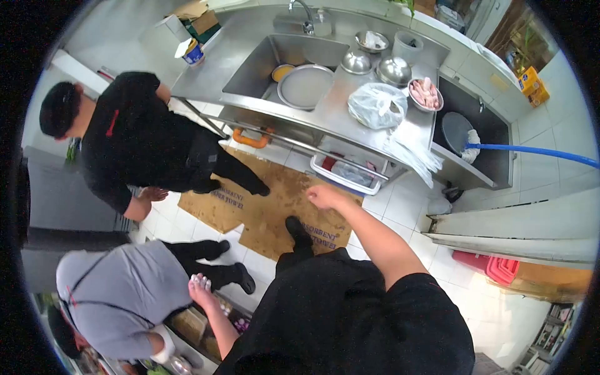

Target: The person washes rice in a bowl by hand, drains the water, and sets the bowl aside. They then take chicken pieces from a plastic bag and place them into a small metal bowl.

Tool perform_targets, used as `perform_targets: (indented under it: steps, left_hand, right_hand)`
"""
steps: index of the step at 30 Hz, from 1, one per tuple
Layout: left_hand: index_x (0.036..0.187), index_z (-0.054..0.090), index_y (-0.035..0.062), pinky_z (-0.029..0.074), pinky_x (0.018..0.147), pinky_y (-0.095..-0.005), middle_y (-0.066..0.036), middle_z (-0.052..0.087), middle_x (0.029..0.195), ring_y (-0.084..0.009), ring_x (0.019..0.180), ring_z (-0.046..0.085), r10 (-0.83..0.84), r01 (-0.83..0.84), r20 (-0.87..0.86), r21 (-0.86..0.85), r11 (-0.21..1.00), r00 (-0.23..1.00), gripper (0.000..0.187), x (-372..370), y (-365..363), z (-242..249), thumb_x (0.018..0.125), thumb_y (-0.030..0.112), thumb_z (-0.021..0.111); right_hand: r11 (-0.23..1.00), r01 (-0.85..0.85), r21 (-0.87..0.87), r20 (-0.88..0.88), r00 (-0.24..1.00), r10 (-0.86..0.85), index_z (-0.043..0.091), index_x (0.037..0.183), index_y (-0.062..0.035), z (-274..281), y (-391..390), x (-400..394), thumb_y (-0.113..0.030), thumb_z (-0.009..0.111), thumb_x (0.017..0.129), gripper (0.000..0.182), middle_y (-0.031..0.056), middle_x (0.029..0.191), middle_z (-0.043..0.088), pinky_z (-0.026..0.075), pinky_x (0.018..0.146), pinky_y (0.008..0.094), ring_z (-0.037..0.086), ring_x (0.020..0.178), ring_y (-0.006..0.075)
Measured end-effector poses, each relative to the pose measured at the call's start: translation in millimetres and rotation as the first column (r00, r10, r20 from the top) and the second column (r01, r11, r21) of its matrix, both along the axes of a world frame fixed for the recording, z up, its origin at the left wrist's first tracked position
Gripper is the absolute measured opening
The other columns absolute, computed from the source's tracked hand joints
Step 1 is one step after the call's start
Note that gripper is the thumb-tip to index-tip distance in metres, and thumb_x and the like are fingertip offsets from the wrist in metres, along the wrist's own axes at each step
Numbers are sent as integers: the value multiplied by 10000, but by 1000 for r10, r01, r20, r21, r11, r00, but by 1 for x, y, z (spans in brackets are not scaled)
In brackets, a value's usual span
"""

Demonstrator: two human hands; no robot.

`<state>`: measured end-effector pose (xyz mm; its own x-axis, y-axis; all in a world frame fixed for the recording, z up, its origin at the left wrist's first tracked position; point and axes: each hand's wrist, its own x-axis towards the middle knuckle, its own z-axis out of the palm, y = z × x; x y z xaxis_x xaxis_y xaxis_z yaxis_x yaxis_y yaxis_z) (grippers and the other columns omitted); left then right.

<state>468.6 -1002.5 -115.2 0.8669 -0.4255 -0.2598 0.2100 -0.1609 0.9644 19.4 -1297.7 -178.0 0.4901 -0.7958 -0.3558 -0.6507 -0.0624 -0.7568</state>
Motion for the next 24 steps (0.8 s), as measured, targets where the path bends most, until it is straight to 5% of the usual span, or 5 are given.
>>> perform_targets:
  steps: [5,10,17,21,24]
  left_hand:
    - [1182,596,36,535,733,-293,-102,676,1079,-191,906,659,-280,268,-48,-172,948,959,228,35,-201,-7,977,125,548]
    - [1146,612,41,549,743,-292,-93,689,1059,-161,888,661,-633,627,78,-275,729,770,203,13,-393,23,982,86,502]
    - [1074,567,50,491,783,-290,-53,613,957,-137,864,592,-835,747,-46,-422,513,548,136,-75,-587,54,1029,138,474]
    - [802,520,106,413,684,-274,0,517,805,-93,757,475,-877,822,22,-361,441,480,274,-101,-671,14,1053,198,460]
    - [826,549,114,440,565,-256,40,514,734,-84,627,491,-808,792,-147,-159,589,571,344,-114,-720,-52,1070,346,476]
  right_hand:
    - [993,3,-117,-100,995,-15,683,1205,-108,-2,-71,-13,-275,599,933,330,167,1099,721,533,895,400,691,1011,308]
    - [845,489,219,200,825,-529,644,1237,-34,67,-119,-1,-203,591,976,316,113,1071,737,551,754,316,701,832,165]
    - [772,549,320,500,594,-630,619,1261,-16,73,-280,31,-201,537,1030,307,104,1130,706,569,741,306,693,893,167]
    - [716,594,367,541,489,-684,598,1298,-22,-8,-430,37,-195,539,1026,328,107,1178,673,566,799,329,671,977,192]
    - [286,802,525,265,165,-950,591,1296,-32,-178,-524,31,-208,541,976,369,99,1188,630,549,780,348,641,986,220]
